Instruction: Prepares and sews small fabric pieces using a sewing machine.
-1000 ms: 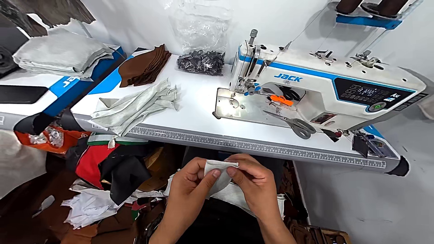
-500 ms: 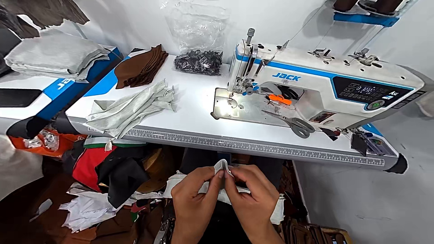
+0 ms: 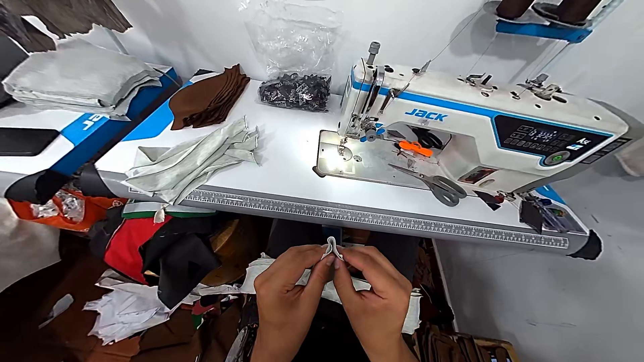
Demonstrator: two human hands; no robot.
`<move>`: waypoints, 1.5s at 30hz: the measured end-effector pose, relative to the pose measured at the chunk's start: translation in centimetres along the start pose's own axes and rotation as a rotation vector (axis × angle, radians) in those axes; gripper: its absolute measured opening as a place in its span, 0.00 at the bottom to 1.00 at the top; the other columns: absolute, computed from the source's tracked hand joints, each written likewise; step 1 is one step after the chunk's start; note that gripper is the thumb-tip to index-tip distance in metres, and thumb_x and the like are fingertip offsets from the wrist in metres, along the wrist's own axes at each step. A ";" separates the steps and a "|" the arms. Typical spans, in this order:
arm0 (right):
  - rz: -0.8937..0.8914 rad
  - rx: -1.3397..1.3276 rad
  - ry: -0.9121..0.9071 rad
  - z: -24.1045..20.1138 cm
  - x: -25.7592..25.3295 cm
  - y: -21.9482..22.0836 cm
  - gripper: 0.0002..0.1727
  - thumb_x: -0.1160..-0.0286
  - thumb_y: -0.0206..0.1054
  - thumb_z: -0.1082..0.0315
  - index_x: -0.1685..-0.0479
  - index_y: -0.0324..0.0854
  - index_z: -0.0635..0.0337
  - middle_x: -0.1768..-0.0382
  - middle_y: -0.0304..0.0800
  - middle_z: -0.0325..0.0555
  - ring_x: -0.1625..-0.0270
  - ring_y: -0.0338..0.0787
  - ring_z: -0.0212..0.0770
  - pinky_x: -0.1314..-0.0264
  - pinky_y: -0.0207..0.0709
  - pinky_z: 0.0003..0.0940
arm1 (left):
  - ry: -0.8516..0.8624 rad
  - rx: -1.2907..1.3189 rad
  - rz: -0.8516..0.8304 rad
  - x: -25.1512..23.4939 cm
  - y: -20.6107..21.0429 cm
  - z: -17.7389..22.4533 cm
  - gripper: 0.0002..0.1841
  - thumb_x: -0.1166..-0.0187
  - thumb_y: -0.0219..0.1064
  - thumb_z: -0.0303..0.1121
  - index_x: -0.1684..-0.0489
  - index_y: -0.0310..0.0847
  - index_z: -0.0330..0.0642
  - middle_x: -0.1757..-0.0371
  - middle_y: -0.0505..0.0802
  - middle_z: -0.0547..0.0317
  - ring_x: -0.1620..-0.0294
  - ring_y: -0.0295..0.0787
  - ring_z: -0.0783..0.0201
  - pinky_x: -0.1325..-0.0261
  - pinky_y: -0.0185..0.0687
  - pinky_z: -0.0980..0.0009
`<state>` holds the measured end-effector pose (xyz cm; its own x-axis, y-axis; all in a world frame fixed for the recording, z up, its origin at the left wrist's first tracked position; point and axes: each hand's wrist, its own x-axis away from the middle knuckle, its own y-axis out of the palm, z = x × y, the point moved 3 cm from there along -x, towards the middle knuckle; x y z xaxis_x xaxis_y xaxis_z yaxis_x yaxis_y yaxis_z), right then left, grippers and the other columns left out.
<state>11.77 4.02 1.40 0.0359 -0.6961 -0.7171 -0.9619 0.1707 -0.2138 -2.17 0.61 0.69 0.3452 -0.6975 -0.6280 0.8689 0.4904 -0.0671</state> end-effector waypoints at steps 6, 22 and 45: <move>-0.144 0.057 0.037 -0.8 0.0 -0.2 0.10 0.31 0.69 0.74 0.58 0.94 0.65 0.57 0.97 0.45 0.56 0.95 0.29 0.55 0.91 0.23 | 0.002 -0.121 -0.060 0.0 0.0 0.1 0.08 0.24 0.76 0.35 0.60 0.95 0.39 0.55 0.97 0.58 0.55 0.96 0.68 0.51 0.96 0.75; -0.712 -0.092 0.283 1.1 -6.9 -3.5 0.25 0.33 0.78 0.41 0.41 0.90 0.42 0.56 0.91 0.28 0.57 0.90 0.27 0.66 0.84 0.21 | -0.279 0.259 -0.227 -1.7 -1.1 -0.6 0.09 0.18 0.70 0.35 0.59 0.95 0.41 0.62 0.96 0.60 0.64 0.93 0.70 0.58 0.91 0.76; -0.487 0.303 0.346 19.2 -17.0 2.2 0.13 0.21 0.71 0.57 0.63 0.93 0.56 0.38 0.90 0.47 0.34 0.86 0.48 0.35 0.79 0.54 | -0.032 -0.538 -0.623 -18.4 9.3 -12.9 0.13 0.17 0.69 0.39 0.68 0.88 0.40 0.64 0.88 0.50 0.63 0.87 0.51 0.61 0.84 0.49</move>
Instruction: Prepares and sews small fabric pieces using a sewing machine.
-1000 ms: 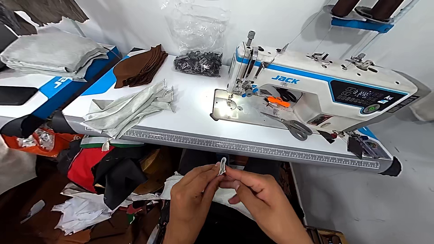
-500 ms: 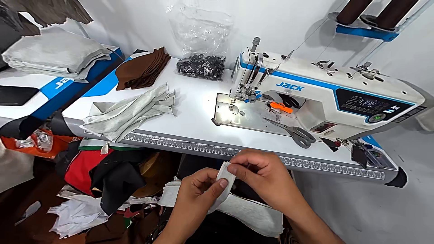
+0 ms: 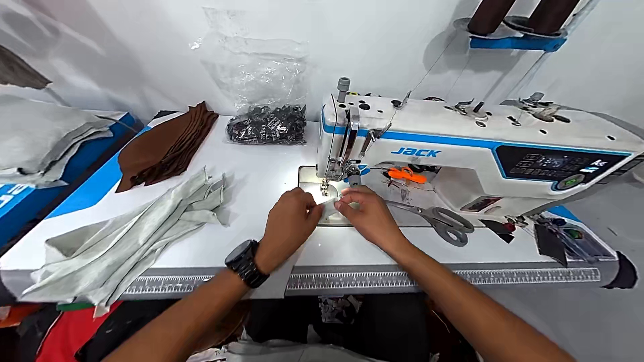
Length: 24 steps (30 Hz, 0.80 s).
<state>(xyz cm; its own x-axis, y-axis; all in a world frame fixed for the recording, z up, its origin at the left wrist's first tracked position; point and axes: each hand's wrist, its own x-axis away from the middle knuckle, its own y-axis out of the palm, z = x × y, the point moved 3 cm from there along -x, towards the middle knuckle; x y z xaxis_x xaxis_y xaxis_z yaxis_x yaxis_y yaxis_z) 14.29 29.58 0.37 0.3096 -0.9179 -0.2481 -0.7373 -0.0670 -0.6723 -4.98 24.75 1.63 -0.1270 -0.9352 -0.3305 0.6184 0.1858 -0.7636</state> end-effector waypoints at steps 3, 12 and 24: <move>-0.018 0.168 -0.005 2.1 -2.5 1.0 0.14 0.27 0.75 0.54 0.71 0.92 0.55 0.40 0.90 0.50 0.33 0.84 0.54 0.34 0.77 0.60 | 0.008 -0.095 -0.044 -2.6 2.2 -2.0 0.14 0.22 0.72 0.39 0.74 0.88 0.39 0.57 0.88 0.46 0.49 0.84 0.44 0.50 0.82 0.46; -0.049 0.332 -0.019 3.9 -5.2 2.3 0.19 0.30 0.74 0.45 0.75 0.88 0.51 0.68 0.88 0.42 0.51 0.86 0.47 0.36 0.71 0.59 | 0.016 -0.193 -0.038 -4.4 4.0 -4.4 0.13 0.26 0.64 0.40 0.79 0.86 0.48 0.46 0.86 0.56 0.29 0.75 0.49 0.34 0.72 0.45; 0.021 0.328 -0.026 4.5 -5.1 2.7 0.22 0.32 0.75 0.45 0.52 0.91 0.54 0.49 0.91 0.51 0.38 0.86 0.53 0.36 0.72 0.65 | 0.033 -0.232 0.002 -4.5 4.3 -4.2 0.14 0.24 0.60 0.43 0.73 0.90 0.52 0.46 0.86 0.59 0.31 0.77 0.52 0.37 0.72 0.48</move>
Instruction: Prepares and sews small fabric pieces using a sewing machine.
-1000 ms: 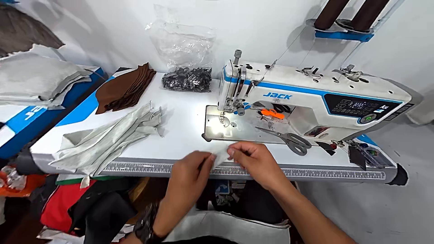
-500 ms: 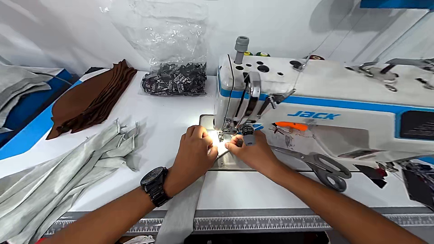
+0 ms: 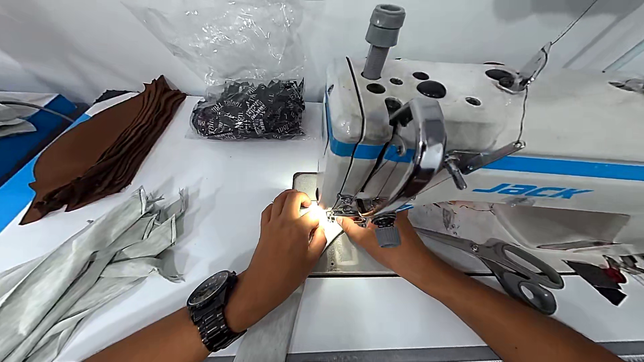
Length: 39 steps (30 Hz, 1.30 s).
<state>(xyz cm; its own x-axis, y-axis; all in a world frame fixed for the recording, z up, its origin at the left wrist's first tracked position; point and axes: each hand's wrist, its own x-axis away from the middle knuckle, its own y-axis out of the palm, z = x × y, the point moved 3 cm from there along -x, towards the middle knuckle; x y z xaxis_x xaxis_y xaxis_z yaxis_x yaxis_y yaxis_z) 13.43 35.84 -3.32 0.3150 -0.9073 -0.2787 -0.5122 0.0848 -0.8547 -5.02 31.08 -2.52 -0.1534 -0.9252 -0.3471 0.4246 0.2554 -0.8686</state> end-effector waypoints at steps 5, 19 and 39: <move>-0.034 0.038 0.004 0.1 0.2 0.1 0.20 0.30 0.74 0.47 0.59 0.92 0.55 0.53 0.91 0.50 0.40 0.87 0.52 0.34 0.72 0.65 | -0.007 -0.007 -0.013 0.1 0.0 0.1 0.14 0.25 0.60 0.44 0.73 0.91 0.53 0.46 0.86 0.60 0.32 0.78 0.53 0.37 0.72 0.48; -0.058 0.030 0.007 0.0 -0.4 0.2 0.16 0.31 0.78 0.56 0.52 0.91 0.58 0.49 0.91 0.52 0.38 0.86 0.55 0.34 0.71 0.66 | -0.015 0.009 0.000 -0.5 -0.1 -0.5 0.12 0.25 0.62 0.43 0.69 0.91 0.53 0.44 0.86 0.60 0.30 0.77 0.52 0.37 0.73 0.48; 0.112 0.309 0.017 12.2 12.7 -14.0 0.19 0.21 0.55 0.70 0.45 0.93 0.56 0.47 0.92 0.56 0.44 0.91 0.63 0.45 0.81 0.69 | -0.060 0.036 0.044 -1.9 -0.2 -1.1 0.15 0.21 0.68 0.41 0.76 0.83 0.41 0.43 0.85 0.46 0.30 0.76 0.41 0.38 0.73 0.41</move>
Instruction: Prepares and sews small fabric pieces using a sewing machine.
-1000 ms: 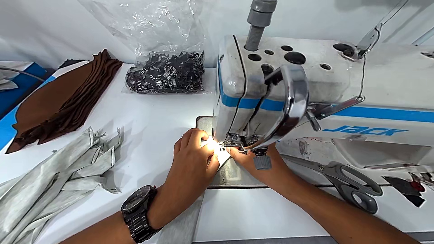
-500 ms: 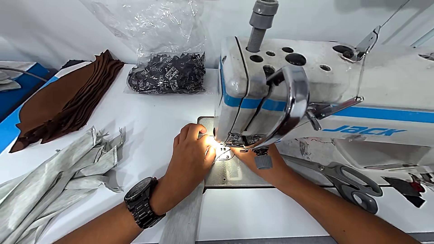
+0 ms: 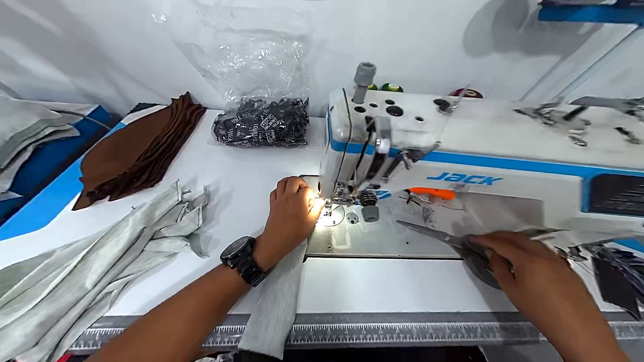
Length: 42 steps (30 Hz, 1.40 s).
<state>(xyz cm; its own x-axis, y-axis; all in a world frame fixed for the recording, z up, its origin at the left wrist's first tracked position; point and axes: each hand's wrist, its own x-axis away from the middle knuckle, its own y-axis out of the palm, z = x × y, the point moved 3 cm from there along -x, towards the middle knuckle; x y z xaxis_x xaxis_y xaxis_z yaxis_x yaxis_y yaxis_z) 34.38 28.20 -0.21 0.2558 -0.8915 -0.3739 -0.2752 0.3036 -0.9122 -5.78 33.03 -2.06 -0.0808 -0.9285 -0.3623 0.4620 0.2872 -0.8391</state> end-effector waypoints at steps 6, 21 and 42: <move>-0.192 -0.027 0.046 0.2 3.2 -1.0 0.22 0.28 0.72 0.75 0.33 0.88 0.52 0.42 0.91 0.55 0.44 0.92 0.61 0.44 0.84 0.69 | -0.016 0.084 0.000 -0.3 0.5 -0.4 0.15 0.21 0.71 0.41 0.71 0.86 0.37 0.42 0.87 0.41 0.27 0.74 0.37 0.34 0.71 0.37; -0.260 -1.418 -0.001 -13.8 18.0 0.7 0.46 0.40 0.84 0.46 0.18 0.68 0.49 0.46 0.91 0.37 0.44 0.91 0.38 0.40 0.88 0.38 | -0.516 1.231 0.248 20.2 -9.8 6.5 0.11 0.27 0.75 0.21 0.50 0.87 0.39 0.67 0.94 0.54 0.68 0.91 0.65 0.61 0.89 0.69; -0.332 -1.212 -0.073 -26.2 17.0 3.2 0.24 0.31 0.79 0.56 0.42 0.85 0.64 0.76 0.84 0.35 0.78 0.78 0.25 0.78 0.74 0.21 | -0.381 0.967 0.186 24.8 -10.1 7.8 0.11 0.27 0.77 0.29 0.49 0.95 0.50 0.64 0.96 0.61 0.69 0.91 0.65 0.66 0.90 0.71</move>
<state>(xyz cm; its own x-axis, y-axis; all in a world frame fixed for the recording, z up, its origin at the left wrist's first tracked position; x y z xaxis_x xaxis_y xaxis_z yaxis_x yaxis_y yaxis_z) 13.53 5.23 -5.07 0.5154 -0.8333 -0.2001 -0.8505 -0.4687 -0.2386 -5.52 5.29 0.60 0.2688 -0.9498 -0.1603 0.9595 0.2786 -0.0419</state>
